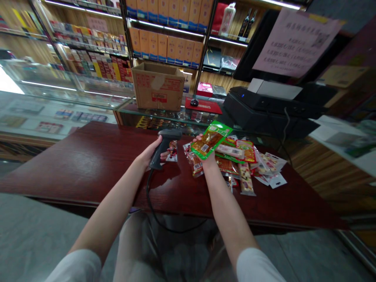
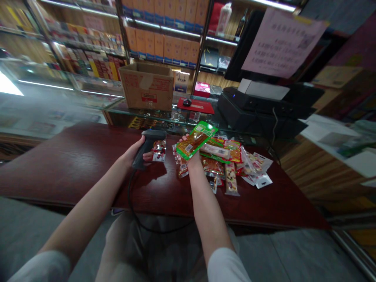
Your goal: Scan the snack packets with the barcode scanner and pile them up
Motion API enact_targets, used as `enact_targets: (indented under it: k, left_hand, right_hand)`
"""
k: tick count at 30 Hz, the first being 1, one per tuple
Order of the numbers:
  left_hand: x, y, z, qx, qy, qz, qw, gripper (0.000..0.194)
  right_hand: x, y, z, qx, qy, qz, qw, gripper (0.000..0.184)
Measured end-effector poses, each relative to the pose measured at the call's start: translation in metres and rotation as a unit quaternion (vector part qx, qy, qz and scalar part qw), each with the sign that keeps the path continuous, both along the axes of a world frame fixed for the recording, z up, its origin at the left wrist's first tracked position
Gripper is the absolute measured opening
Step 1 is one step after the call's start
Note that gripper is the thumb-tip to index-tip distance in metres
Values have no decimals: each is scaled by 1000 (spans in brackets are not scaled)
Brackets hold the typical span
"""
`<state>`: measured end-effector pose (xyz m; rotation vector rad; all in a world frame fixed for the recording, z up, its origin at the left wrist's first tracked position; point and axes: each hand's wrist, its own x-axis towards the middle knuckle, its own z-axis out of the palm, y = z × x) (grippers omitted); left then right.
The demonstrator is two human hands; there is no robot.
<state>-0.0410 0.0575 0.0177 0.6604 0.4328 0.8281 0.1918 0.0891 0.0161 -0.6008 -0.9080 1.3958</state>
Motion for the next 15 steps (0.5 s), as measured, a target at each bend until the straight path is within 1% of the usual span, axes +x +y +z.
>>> enact_targets:
  k: [3, 6, 11, 15]
  left_hand:
    - [4, -2, 0, 19, 3, -19, 1000, 50]
    - [8, -3, -2, 46, 6, -34, 998, 44]
    - [14, -4, -8, 88, 27, -65, 994, 43]
    - [18, -6, -10, 111, 52, -79, 989, 49]
  right_hand:
    - [1, 7, -6, 4, -93, -40, 995, 33]
    - [5, 14, -13, 0, -130, -70, 989, 40]
    - [8, 21, -24, 9, -123, -88, 988, 41]
    - [8, 26, -30, -15, -55, -99, 993, 37]
